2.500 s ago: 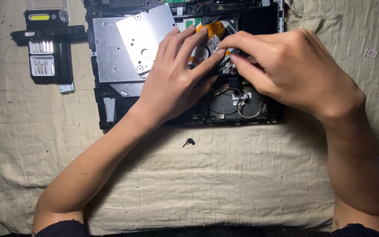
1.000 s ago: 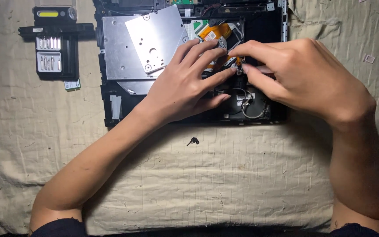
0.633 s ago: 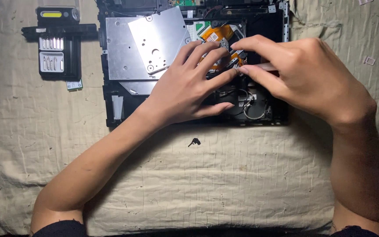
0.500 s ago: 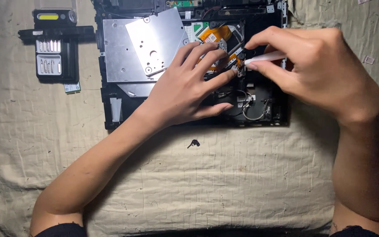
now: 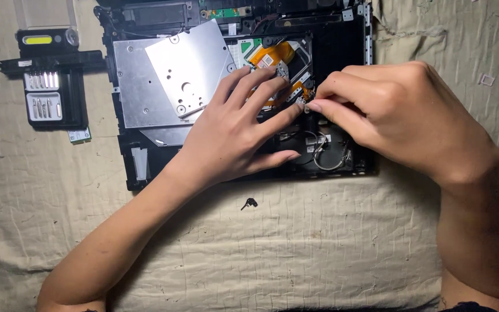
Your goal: Connecting internal ribbon cables and removing the optical drive from a laptop chassis.
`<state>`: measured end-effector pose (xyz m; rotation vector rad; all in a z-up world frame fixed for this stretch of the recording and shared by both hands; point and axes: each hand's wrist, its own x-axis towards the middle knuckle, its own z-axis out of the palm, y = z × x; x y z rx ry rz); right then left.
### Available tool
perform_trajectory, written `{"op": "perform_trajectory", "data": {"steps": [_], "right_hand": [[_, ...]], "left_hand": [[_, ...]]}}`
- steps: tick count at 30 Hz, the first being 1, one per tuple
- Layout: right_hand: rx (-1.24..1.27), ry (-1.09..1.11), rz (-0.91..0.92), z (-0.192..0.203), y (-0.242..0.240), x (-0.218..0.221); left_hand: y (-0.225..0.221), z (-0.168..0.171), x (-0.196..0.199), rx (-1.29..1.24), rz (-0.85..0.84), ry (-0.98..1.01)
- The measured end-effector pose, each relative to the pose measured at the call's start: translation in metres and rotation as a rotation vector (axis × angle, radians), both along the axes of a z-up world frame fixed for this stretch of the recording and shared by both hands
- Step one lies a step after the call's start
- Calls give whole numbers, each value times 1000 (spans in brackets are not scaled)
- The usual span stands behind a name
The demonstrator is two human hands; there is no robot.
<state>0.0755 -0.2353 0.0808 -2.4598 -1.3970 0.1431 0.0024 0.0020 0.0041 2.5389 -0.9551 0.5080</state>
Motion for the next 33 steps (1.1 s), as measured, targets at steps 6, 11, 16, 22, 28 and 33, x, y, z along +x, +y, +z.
{"op": "perform_trajectory", "data": {"steps": [6,11,16,22,28,33], "right_hand": [[22,3,-6,-3,-1,2],[-61,-60,-69,-5,-2,-6],[-114,-189,-100,-5,2,-9],[-58,18,25,7,6,-3],[69,6,-45,6,-9,3],[109,-84,-81,-2,-13,5]], "left_hand": [[1,2,1,-8,-7,21],[1,1,1,-2,-8,27],[1,1,0,26,-3,18],[1,-1,-1,11,-7,8],[1,1,-1,6,-16,1],[-1,3,-2,67,-1,-1]]}}
